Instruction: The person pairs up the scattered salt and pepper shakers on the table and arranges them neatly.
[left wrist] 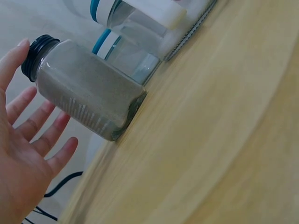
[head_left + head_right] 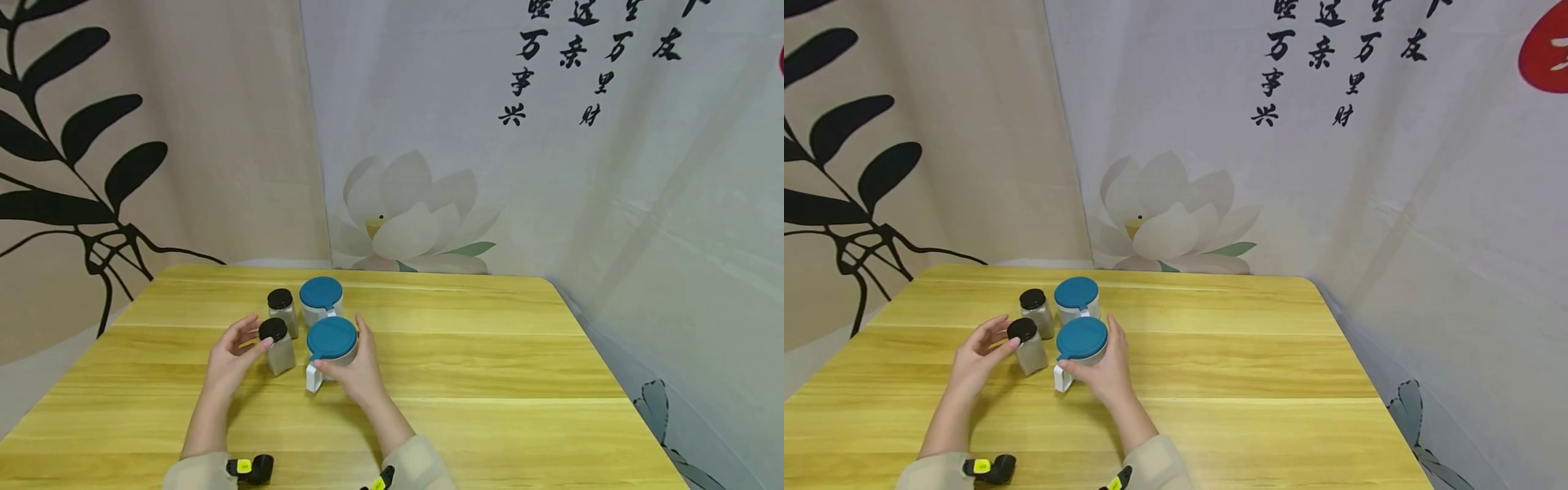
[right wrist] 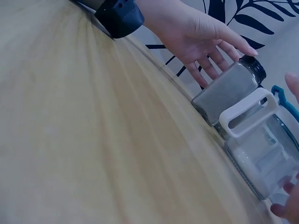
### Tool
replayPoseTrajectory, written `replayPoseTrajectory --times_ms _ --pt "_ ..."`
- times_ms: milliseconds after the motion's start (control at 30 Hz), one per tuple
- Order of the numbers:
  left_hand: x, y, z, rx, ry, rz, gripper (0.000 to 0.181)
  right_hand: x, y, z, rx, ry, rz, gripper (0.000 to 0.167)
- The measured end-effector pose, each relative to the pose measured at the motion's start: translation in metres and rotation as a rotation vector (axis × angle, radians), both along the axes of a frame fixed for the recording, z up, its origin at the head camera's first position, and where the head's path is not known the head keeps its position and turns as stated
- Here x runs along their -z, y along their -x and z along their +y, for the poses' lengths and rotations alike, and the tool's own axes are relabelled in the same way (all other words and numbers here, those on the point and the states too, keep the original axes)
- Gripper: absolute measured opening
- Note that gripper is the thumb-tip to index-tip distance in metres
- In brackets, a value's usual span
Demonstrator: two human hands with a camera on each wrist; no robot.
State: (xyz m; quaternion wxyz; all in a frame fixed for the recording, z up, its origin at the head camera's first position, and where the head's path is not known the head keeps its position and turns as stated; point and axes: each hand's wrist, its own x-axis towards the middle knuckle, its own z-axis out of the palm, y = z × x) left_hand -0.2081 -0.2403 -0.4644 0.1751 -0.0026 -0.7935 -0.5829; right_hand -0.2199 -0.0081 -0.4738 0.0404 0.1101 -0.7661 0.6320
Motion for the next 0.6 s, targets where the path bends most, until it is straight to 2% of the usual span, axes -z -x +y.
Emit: replayPoseTrajectory --times_ms 433,600 --pt "-0.002 0.000 0.010 -0.009 -0.039 -0.038 0.057 0.004 -0.002 -0.005 -0.016 0.009 0.013 0.108" --pt "0.000 0.002 0.012 -0.009 -0.068 -0.047 0.057 0.004 -0.002 -0.007 -0.005 0.014 -0.002 0.107"
